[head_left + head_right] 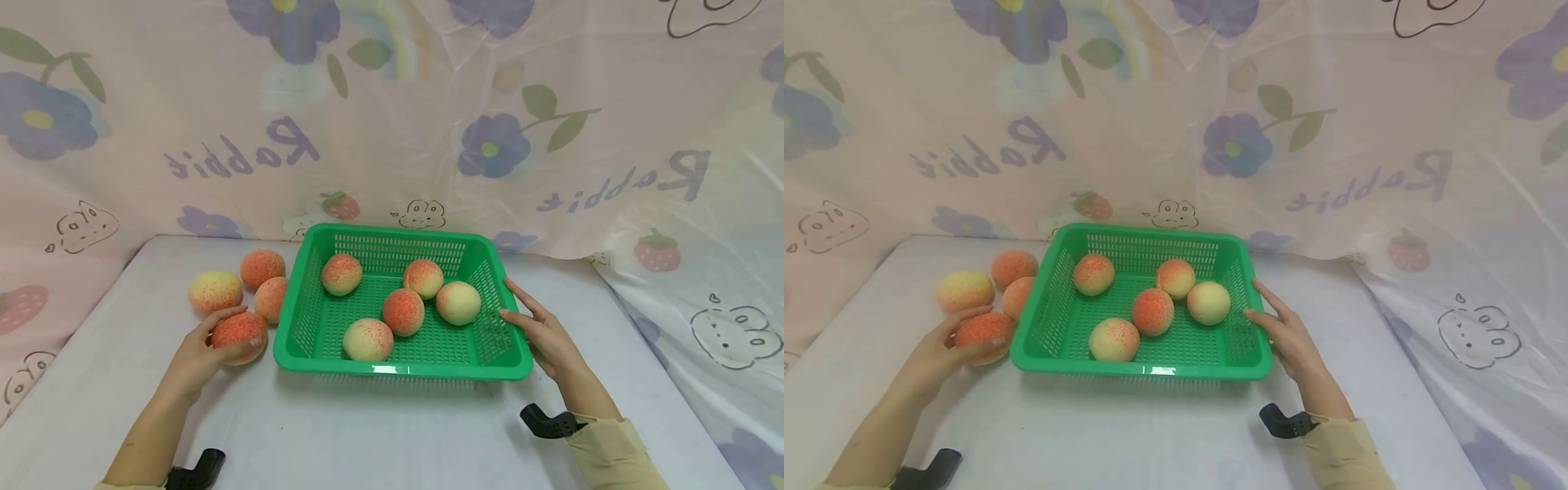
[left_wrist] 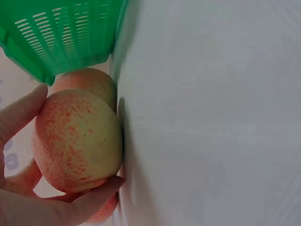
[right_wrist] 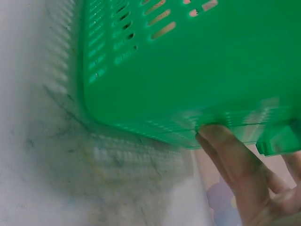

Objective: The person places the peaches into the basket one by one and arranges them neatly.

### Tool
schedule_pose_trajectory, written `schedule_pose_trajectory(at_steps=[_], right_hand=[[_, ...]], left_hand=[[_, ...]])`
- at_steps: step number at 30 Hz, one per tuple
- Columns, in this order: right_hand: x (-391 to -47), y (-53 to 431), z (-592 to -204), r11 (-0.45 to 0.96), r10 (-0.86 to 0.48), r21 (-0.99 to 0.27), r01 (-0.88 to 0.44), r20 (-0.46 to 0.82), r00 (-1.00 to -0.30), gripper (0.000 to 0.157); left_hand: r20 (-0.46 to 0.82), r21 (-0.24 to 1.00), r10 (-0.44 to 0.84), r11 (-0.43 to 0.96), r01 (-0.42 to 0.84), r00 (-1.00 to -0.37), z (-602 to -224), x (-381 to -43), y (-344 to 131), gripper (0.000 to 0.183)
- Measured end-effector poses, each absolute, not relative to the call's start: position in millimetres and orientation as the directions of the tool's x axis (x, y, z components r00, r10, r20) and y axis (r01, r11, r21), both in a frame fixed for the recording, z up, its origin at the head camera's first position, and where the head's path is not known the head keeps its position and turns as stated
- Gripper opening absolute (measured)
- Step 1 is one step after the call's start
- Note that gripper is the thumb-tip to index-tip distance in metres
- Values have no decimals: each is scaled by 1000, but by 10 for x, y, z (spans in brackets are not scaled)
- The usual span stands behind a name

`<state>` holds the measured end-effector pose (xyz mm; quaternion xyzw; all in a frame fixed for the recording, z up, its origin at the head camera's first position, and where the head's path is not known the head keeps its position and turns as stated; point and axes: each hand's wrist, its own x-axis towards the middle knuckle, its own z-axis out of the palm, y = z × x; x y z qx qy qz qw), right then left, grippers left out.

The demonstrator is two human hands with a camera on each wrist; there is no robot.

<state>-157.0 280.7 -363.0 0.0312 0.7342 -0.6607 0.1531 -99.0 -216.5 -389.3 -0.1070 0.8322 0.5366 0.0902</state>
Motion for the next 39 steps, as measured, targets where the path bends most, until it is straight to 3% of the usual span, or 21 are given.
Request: schedule_pose_trajectory(at_steps=[18, 26, 32, 39], right_hand=[[-1555, 2823, -3617, 90, -152, -962, 258, -269, -951, 73], [-1556, 2831, -3643, 129, -143, -964, 233, -250, -958, 72], [-1545, 2829, -3639, 114, -139, -963, 243, -258, -956, 72], [-1548, 2826, -3628, 117, -144, -964, 239, -255, -956, 73]], left_hand=[[-155, 884, -181, 414, -218, -971, -3726, -955, -2159, 75], [-52, 901, -148, 419, -111, -988, -3437, -1004, -2128, 70], [-48, 901, -119, 424, -94, -992, -3172, -1082, -1986, 80], [-23, 899, -110, 432, -69, -994, -3037, -1134, -1861, 78]])
